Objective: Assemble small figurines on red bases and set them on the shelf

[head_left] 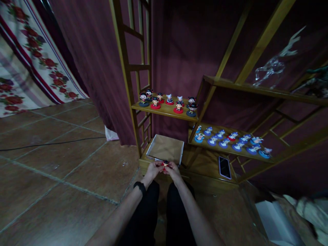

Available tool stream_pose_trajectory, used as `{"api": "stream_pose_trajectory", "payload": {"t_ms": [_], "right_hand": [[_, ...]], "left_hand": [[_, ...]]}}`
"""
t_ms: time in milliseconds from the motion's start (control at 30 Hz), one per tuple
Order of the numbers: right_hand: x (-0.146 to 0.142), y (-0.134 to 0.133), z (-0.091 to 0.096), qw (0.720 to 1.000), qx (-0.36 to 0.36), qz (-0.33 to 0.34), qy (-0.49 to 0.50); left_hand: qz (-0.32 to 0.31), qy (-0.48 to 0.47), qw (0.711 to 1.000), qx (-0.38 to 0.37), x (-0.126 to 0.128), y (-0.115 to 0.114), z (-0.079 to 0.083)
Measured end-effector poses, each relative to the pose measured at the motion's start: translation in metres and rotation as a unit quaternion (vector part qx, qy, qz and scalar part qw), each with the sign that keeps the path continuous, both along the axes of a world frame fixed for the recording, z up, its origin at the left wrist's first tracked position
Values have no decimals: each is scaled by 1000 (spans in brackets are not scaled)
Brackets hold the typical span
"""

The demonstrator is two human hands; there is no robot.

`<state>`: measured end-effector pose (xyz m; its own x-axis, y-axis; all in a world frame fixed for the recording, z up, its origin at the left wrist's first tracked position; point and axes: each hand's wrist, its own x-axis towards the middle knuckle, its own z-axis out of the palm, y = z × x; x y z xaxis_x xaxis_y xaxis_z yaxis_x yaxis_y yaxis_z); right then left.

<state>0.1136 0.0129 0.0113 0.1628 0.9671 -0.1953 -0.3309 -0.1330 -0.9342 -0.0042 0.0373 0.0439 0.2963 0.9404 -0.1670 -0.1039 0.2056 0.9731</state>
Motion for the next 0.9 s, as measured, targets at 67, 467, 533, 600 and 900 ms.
{"api": "stream_pose_trajectory", "payload": {"t_ms": [67, 467, 533, 600, 900], "right_hand": [[0, 1, -3, 1000, -4, -3, 3], [4, -2, 3, 999, -13, 12, 29], [6, -2, 4, 999, -11, 15, 38], [7, -3, 4, 999, -9, 16, 44], [7, -5, 1, 999, 4, 13, 33]], "left_hand": [[8, 10, 1000, 12, 1, 0, 0], [12, -7, 1000, -18, 0, 0, -2], [7, -6, 1000, -26, -2, 0, -3], [0, -5, 999, -36, -3, 0, -3], [-10, -9, 999, -34, -4, 1, -5]]}}
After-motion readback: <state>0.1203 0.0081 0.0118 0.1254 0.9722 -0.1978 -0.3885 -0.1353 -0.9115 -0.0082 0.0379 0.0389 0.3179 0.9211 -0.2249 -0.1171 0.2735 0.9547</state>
